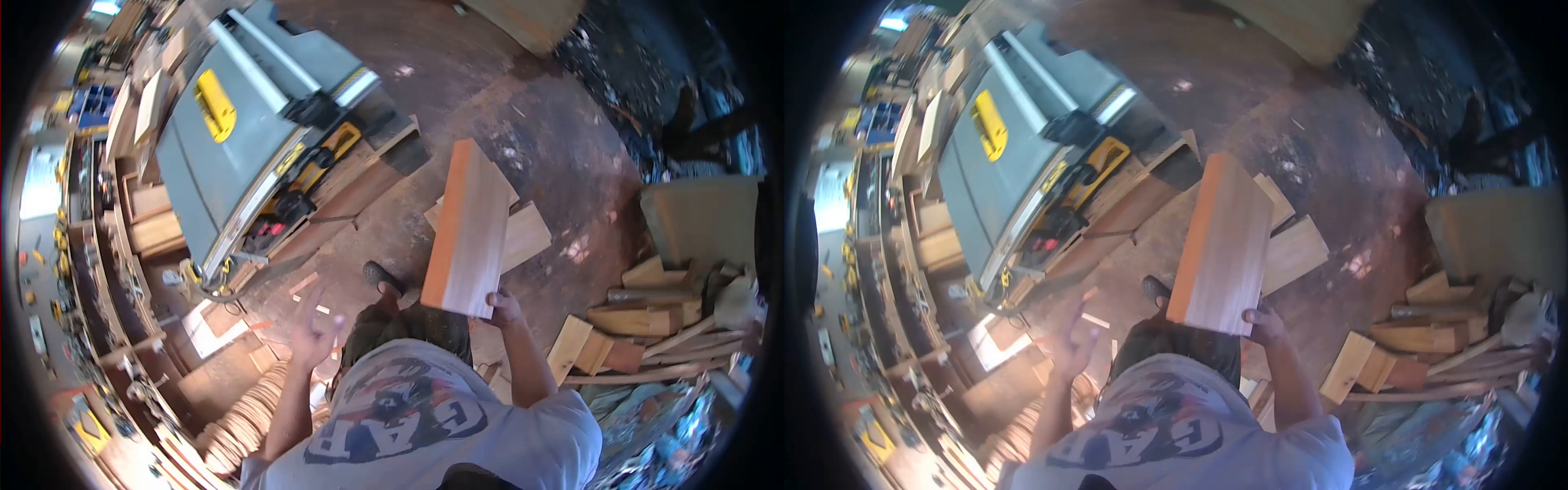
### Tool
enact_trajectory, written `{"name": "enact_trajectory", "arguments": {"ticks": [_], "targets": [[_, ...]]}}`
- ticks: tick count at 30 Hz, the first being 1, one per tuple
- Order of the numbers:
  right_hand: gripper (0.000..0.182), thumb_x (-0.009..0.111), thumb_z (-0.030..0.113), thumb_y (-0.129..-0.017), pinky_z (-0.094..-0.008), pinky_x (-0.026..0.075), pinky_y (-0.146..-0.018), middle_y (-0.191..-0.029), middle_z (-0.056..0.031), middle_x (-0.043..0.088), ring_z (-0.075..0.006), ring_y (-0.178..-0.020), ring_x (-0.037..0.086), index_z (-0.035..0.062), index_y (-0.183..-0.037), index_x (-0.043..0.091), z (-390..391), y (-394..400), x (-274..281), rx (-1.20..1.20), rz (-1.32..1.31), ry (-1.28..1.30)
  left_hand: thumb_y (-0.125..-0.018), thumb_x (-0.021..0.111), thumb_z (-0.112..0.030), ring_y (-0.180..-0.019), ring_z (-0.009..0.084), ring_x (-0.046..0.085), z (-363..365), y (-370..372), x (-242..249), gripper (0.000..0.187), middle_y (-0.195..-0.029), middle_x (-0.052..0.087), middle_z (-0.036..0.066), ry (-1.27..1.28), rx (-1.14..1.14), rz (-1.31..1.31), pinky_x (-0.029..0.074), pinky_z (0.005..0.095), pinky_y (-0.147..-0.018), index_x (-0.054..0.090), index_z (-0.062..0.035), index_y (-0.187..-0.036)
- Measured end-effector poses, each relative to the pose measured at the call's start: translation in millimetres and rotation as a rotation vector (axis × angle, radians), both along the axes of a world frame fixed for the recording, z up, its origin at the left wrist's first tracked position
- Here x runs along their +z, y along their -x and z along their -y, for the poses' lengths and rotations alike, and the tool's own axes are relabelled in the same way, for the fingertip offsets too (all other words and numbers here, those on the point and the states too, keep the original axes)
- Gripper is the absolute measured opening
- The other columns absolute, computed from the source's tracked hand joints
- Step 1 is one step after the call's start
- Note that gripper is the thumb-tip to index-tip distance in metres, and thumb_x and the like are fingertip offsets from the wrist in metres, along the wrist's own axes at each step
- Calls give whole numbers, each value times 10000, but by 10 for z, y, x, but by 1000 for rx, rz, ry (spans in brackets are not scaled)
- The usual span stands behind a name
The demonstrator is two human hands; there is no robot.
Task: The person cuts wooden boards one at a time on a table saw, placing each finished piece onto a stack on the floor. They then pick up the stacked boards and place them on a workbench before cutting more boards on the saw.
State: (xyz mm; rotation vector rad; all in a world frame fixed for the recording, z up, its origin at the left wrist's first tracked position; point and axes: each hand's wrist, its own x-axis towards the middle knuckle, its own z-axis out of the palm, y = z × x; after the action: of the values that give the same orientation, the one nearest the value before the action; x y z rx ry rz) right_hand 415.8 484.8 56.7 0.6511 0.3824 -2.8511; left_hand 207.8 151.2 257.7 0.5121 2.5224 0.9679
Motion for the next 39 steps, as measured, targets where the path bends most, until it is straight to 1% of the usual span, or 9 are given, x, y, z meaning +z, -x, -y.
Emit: {"name": "enact_trajectory", "arguments": {"ticks": [5,9,13,21,24,27,28,31,39], "targets": [[1058,882,202,-637,-412,461,-1058,-1332,-179,599,-326,-1224,594,-42,-1502,323,208,578,792,173,-13,-266,-844,736,-372,-1462,432,323,-468,117,495,915,-1576,287,313,-434,-260,-26,301,465,-1174,301,67,-1520],[784,812,161,-709,-376,456,-1049,-1295,-126,630,-250,-1232,584,-63,-1391,497,511,1524,1593,512,-170,-642,-809,767,-387,-1514,438,185,162,136,361,1068,-1620,114,342,-528,-138,-117,240,464,-1201,167,87,-1554],[589,739,203,-836,-347,511,-939,-1200,-128,672,-202,-1084,648,-81,-1322,563,1082,2255,1640,410,-128,-676,-718,849,-407,-1528,454,72,710,317,193,1268,-1632,-9,334,-481,-69,-129,157,487,-1224,44,85,-1564],[454,727,319,-881,-270,478,-598,-925,-32,689,-112,-779,646,-2,-1190,644,1221,3577,1502,303,14,-802,-657,888,-431,-1521,457,104,767,1695,-374,1369,-1602,152,332,-221,-9,-348,40,568,-1226,-6,101,-1547],[518,723,391,-886,-282,489,-598,-882,-31,681,-138,-735,640,-6,-1207,635,1059,3833,1590,353,115,-1202,-642,894,-439,-1522,436,125,552,1981,-465,1363,-1591,191,333,-201,21,-347,10,590,-1224,30,108,-1543],[606,734,445,-861,-377,527,-754,-947,-114,686,-249,-871,664,-22,-1231,621,1101,3919,1714,397,39,-1799,-626,900,-453,-1524,393,170,466,2202,-459,1355,-1588,230,314,-205,44,-366,-9,598,-1222,74,115,-1538],[733,789,412,-780,-496,447,-991,-1230,-233,613,-369,-1176,576,-32,-1316,559,1069,3945,1668,417,-157,-2284,-626,900,-451,-1523,391,177,492,2292,-451,1349,-1586,240,311,-214,43,-350,-9,600,-1222,82,114,-1537],[895,831,367,-686,-554,297,-1138,-1475,-274,416,-418,-1384,381,-21,-1407,471,1448,3967,2339,407,-753,-2725,-622,901,-436,-1515,395,200,586,2461,-416,1322,-1568,279,307,-232,31,-313,13,637,-1208,106,98,-1533],[1056,838,324,-660,-545,254,-1208,-1581,-245,312,-382,-1460,335,-72,-1493,323,1575,4991,2460,1347,-942,-2909,-729,845,-334,-1429,407,366,776,2534,-292,1045,-1475,423,306,-282,49,-400,184,603,-1196,269,68,-1502]]}}
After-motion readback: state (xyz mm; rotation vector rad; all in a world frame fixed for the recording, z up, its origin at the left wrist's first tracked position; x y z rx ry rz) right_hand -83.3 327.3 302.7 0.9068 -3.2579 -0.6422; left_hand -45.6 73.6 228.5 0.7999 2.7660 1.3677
